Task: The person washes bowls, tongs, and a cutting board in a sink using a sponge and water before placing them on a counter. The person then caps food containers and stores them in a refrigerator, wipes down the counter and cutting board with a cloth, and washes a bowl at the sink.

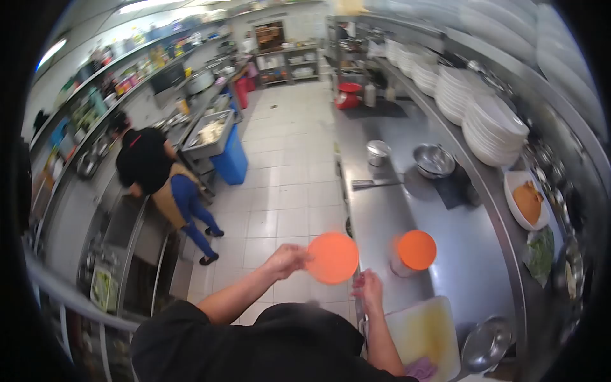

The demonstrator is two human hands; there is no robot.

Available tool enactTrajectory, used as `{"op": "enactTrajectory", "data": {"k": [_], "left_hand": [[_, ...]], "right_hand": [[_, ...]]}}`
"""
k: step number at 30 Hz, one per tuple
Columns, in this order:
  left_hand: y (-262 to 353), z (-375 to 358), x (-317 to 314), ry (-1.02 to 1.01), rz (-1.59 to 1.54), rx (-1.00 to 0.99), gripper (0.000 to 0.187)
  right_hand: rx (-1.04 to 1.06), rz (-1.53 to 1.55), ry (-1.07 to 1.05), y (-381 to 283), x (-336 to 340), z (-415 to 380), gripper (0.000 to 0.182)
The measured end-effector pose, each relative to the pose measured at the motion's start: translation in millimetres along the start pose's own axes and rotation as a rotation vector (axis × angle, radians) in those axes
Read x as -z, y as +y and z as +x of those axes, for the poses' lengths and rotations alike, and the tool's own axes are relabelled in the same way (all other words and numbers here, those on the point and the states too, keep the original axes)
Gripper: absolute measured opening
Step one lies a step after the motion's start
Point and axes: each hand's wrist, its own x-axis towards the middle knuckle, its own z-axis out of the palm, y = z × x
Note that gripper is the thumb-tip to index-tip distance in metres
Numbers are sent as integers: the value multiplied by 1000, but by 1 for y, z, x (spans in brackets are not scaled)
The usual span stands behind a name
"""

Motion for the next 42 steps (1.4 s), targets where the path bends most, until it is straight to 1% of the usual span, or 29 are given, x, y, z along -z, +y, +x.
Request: {"op": "enactTrajectory", "data": {"k": [1, 2, 4, 7, 8, 9, 10, 11, 14, 16, 17, 18, 19, 20, 21, 22, 24, 25, 27, 28, 29, 30, 32, 35, 36, 37, 39, 41, 42], "left_hand": [[-17, -28, 13, 41, -8, 22, 12], [-32, -57, 23, 70, -34, 31, 12], [-80, -108, 56, 161, -82, 48, 13], [-143, -192, 94, 382, -72, 6, 11], [-166, -223, 104, 473, -157, -26, 11], [-186, -255, 116, 537, -117, -38, 11], [-207, -289, 126, 596, -75, -41, 11], [-226, -326, 132, 670, -156, -63, 11], [-285, -440, 159, 931, -165, -132, 21], [-334, -512, 173, 1062, -306, -178, 25], [-358, -549, 174, 1150, -393, -220, 29], [-372, -588, 171, 1268, -420, -232, 28], [-385, -625, 165, 1384, -438, -242, 27], [-416, -654, 168, 1454, -465, -243, 32], [-441, -683, 166, 1520, -514, -262, 33], [-464, -713, 163, 1591, -553, -288, 33], [-506, -768, 157, 1772, -604, -312, 32], [-524, -792, 151, 1846, -627, -319, 30], [-567, -830, 136, 1906, -656, -381, 27], [-574, -847, 125, 2011, -750, -433, 25], [-582, -862, 112, 2108, -848, -482, 23], [-591, -873, 97, 2108, -846, -479, 23], [-606, -893, 75, 2197, -887, -417, 17], [-625, -902, 48, 2323, -1003, -426, 12], [-636, -901, 41, 2348, -1029, -453, 11], [-637, -902, 34, 2346, -1064, -443, 10], [-639, -903, 18, 2322, -1140, -413, 10], [-649, -901, 7, 2272, -1214, -414, 11], [-655, -898, 0, 2247, -1251, -432, 12]], "right_hand": [[-209, 103, -129, 21, -10, -3, 43], [-224, 64, -187, 33, -23, -14, 43], [-547, 317, -597, 56, -60, -40, 53], [-755, 212, -749, 136, -92, -64, 50], [-752, 64, -803, 154, -104, -78, 49], [-815, -24, -871, 173, -121, -94, 49], [-756, -70, -950, 188, -139, -117, 49], [-694, -103, -1028, 204, -154, -139, 50], [-920, -451, -1163, 297, -223, -166, 49], [-515, -765, -1507, 378, -281, -192, 48], [-217, -1092, -1664, 374, -330, -236, 42], [5, -1379, -1647, 398, -380, -275, 38], [177, -1476, -1646, 417, -427, -323, 38], [602, -1257, -1767, 422, -468, -381, 38], [691, -1214, -1882, 413, -512, -450, 36], [881, -1004, -1945, 412, -544, -513, 33], [888, -839, -2171, 387, -603, -653, 28], [1104, -770, -2250, 386, -630, -710, 28], [1312, -661, -2304, 370, -659, -827, 36], [1306, -538, -2378, 372, -674, -876, 40], [1405, -516, -2306, 365, -679, -924, 46], [1538, -632, -2236, 351, -685, -967, 55], [1609, -702, -2158, 334, -697, -1034, 66], [1749, -940, -1908, 337, -714, -1098, 77], [1768, -1087, -1844, 321, -710, -1106, 73], [1914, -1112, -1706, 341, -722, -1120, 70], [1994, -1100, -1646, 328, -719, -1127, 63], [2032, -1042, -1545, 348, -730, -1146, 52], [2004, -1033, -1596, 352, -735, -1152, 41]]}}
